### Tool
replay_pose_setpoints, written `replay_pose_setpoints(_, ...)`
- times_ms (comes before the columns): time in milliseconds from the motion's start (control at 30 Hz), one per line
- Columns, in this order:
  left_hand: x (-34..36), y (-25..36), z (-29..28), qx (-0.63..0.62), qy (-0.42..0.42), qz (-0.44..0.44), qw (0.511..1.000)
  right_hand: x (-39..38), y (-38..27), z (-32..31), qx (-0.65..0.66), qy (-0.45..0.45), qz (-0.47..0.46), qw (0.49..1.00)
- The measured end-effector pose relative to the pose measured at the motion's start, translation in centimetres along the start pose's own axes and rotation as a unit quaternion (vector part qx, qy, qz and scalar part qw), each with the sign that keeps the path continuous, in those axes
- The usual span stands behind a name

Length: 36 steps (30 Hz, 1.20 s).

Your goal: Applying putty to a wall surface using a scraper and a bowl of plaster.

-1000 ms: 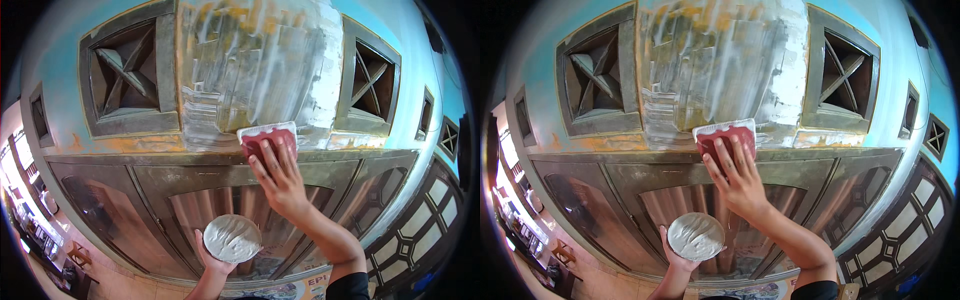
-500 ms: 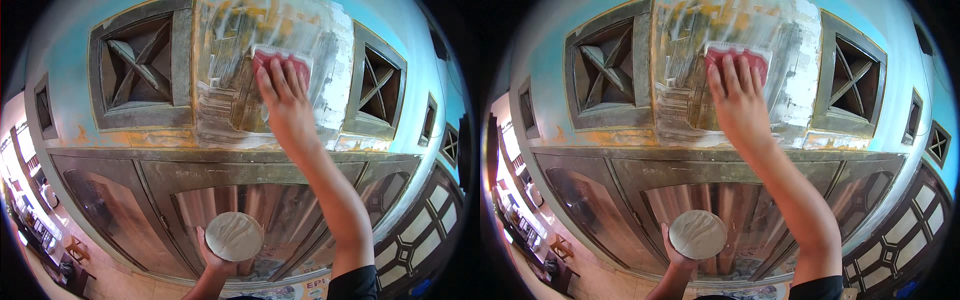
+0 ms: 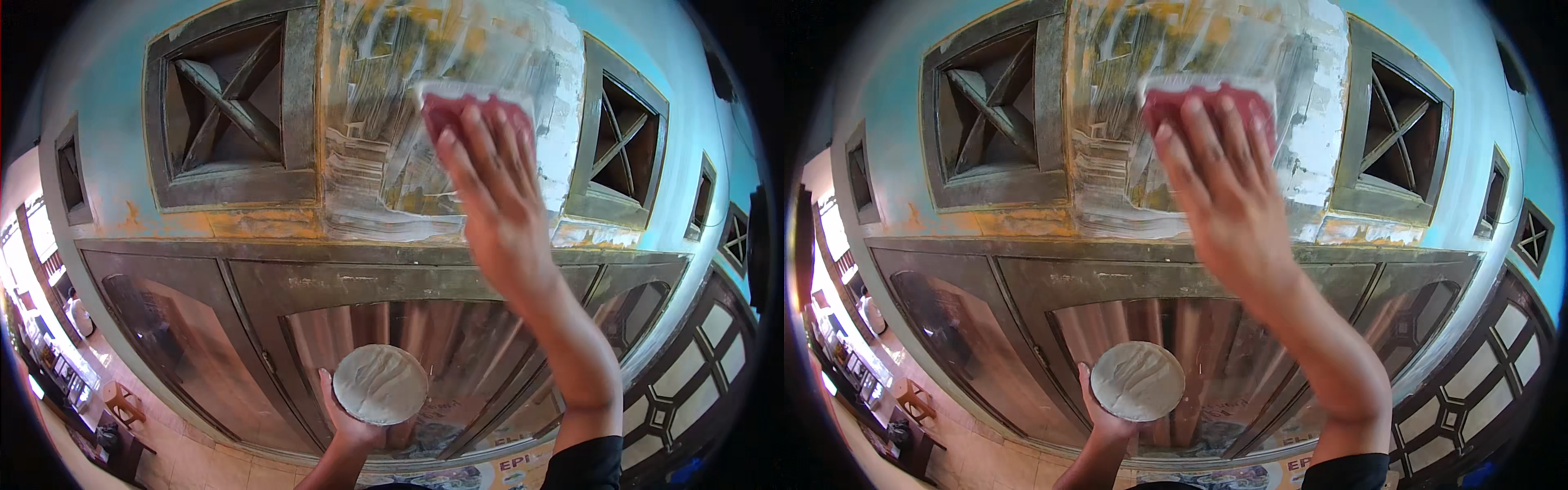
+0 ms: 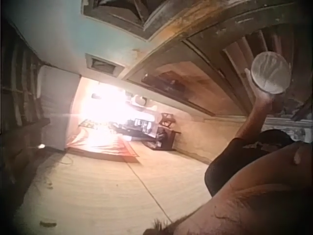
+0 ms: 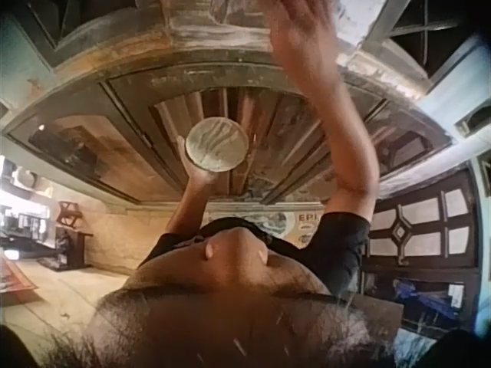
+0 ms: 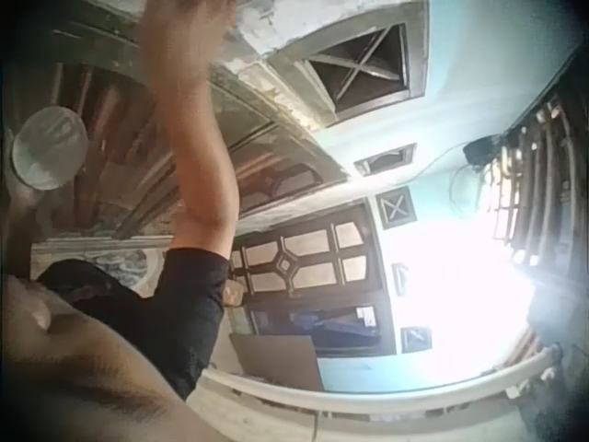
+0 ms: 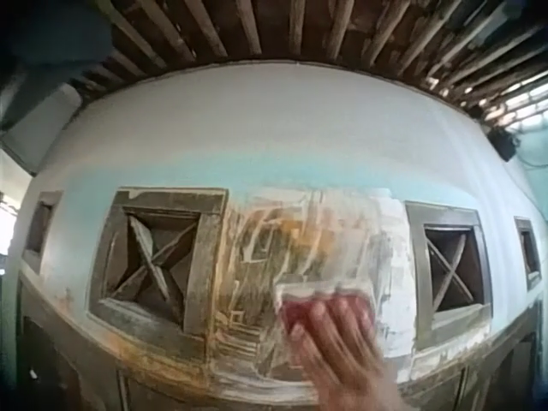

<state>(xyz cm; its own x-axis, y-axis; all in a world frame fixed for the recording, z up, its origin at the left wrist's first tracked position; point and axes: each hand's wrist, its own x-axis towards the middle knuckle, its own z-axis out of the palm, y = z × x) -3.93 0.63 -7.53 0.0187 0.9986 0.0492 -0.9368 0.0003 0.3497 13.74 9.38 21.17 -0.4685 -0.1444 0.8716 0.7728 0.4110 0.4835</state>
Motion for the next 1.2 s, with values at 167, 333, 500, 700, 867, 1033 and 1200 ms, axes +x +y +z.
replay_pose_setpoints(167,0.2,-0.8,-0.1,-0.010,-0.044,-0.027,0.999,4.5,9.7,1.0,-0.092,0.064,0.005,0.994)
replay_pose_setpoints(333,0.6,-0.5,0.0,0.028,-0.018,0.020,0.999,-1.0,4.9,3.1,-0.055,-0.019,0.022,0.998)
replay_pose_setpoints(500,0.9,-0.7,-0.2,-0.117,-0.099,-0.066,0.986,-11.3,-2.8,1.7,0.004,-0.171,0.012,0.985)
replay_pose_setpoints(700,1.0,0.0,-1.0,-0.104,-0.083,-0.055,0.990,-13.3,-2.4,-1.1,0.032,-0.153,-0.028,0.987)
replay_pose_setpoints(867,1.2,-0.5,-1.3,-0.111,-0.080,-0.028,0.990,-3.9,4.8,-2.2,-0.064,0.022,-0.017,0.998)
replay_pose_setpoints(1033,1.0,-1.8,0.1,-0.004,-0.034,-0.040,0.999,1.4,12.9,-0.1,-0.126,0.027,-0.009,0.992)
replay_pose_setpoints(1200,1.1,-1.2,0.0,-0.079,-0.060,-0.067,0.993,-4.0,8.4,1.3,-0.028,-0.015,0.036,0.999)
